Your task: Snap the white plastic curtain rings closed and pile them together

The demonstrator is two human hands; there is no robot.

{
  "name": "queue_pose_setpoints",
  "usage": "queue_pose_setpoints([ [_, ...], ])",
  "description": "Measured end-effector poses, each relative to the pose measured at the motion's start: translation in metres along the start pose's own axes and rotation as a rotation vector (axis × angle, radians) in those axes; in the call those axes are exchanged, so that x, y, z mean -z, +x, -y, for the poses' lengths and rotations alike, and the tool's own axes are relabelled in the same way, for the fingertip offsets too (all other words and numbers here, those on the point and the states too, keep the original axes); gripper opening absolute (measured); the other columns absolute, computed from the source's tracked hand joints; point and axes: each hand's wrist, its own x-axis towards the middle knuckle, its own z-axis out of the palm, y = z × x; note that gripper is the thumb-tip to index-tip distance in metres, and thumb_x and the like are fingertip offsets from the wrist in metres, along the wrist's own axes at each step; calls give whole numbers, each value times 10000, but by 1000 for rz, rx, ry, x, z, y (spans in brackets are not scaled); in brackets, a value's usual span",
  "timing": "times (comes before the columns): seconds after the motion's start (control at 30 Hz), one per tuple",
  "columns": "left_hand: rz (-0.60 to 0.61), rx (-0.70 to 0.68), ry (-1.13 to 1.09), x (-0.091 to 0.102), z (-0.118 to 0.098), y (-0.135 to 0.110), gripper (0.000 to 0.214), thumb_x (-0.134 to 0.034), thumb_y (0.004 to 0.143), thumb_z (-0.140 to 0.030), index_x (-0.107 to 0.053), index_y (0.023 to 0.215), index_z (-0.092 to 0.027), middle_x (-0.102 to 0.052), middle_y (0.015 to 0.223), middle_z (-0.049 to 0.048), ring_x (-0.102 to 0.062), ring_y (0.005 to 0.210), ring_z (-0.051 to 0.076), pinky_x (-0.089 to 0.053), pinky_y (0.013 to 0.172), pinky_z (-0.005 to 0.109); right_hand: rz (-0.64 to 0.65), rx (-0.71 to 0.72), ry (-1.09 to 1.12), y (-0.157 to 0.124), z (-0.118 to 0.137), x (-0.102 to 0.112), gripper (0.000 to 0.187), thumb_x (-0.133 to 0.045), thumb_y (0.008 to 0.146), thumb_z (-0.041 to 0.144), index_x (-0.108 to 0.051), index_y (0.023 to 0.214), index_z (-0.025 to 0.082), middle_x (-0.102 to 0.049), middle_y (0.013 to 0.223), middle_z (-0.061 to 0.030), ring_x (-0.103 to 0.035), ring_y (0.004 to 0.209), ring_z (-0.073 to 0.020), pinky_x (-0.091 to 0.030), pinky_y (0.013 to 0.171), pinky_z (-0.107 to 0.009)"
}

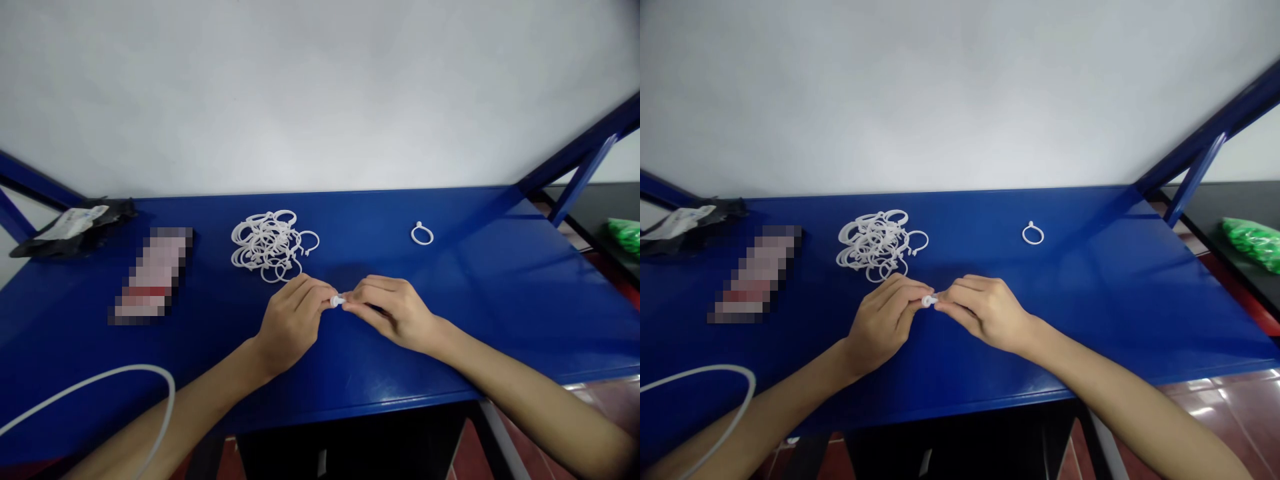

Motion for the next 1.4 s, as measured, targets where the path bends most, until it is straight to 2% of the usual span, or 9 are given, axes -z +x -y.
queue_pose_setpoints([
  [0.27,15,-25,81,-4,4,-3,146,-526,942,-34,-578,930,-171,-711,856,42,-633,776,166,-552,726,315,12,-29,-87,0,-1,-4,184,-535,1028,254,-672,947,160,-739,855,-52,-664,734,-150,-537,685,-281],
  [0.47,123,32,261,0,20,5,157,-600,949,-207,-657,1093,-182,-730,997,75,-635,954,249,-524,905,437,-79,-150,-178,0,-22,10,203,-542,1026,322,-698,1066,199,-730,1022,-66,-695,909,-176,-562,800,-310],
  [0.6,156,81,445,-1,33,9,236,-600,935,-233,-683,1144,-164,-694,1159,156,-594,1114,359,-486,950,553,-306,-355,-426,-5,-51,43,229,-582,993,365,-749,992,208,-698,943,-69,-656,769,-178,-523,682,-317],
  [0.73,160,92,464,-9,42,16,219,-586,926,-215,-693,1111,-166,-638,1265,189,-533,1235,411,-434,1009,617,-359,-653,-585,-13,-79,77,208,-605,947,352,-753,956,206,-707,868,-61,-619,699,-178,-473,671,-323],
  [0.87,165,92,476,-16,44,22,182,-527,939,-179,-694,1007,-153,-663,1175,195,-542,1197,404,-416,1000,621,-392,-883,-580,-18,-93,90,193,-625,902,360,-720,920,193,-749,878,-66,-647,732,-197,-445,660,-313],
  [1.03,249,26,637,-18,40,21,209,-471,969,-189,-669,902,-179,-675,887,139,-584,932,329,-440,829,498,-377,-1030,-602,-18,-100,86,217,-615,898,405,-715,908,213,-763,922,-69,-673,821,-230,-438,668,-319],
  [1.23,248,-21,476,-18,31,19,218,-480,980,-193,-669,872,-200,-675,810,85,-555,851,264,-386,775,414,-398,-1044,-701,-17,-98,87,308,-573,921,483,-707,935,207,-739,931,-90,-660,809,-245,-447,662,-332],
  [1.3,234,-11,375,-16,27,19,191,-497,981,-189,-665,890,-202,-685,814,63,-553,854,249,-382,778,401,-437,-967,-743,-15,-91,86,288,-572,928,451,-703,948,195,-723,930,-93,-650,793,-235,-455,659,-331],
  [1.4,187,33,214,-13,20,20,143,-520,981,-182,-642,910,-202,-689,831,33,-551,854,223,-403,801,386,-427,-723,-688,-10,-74,75,229,-568,947,376,-697,947,186,-701,893,-82,-639,779,-213,-482,688,-335],
])
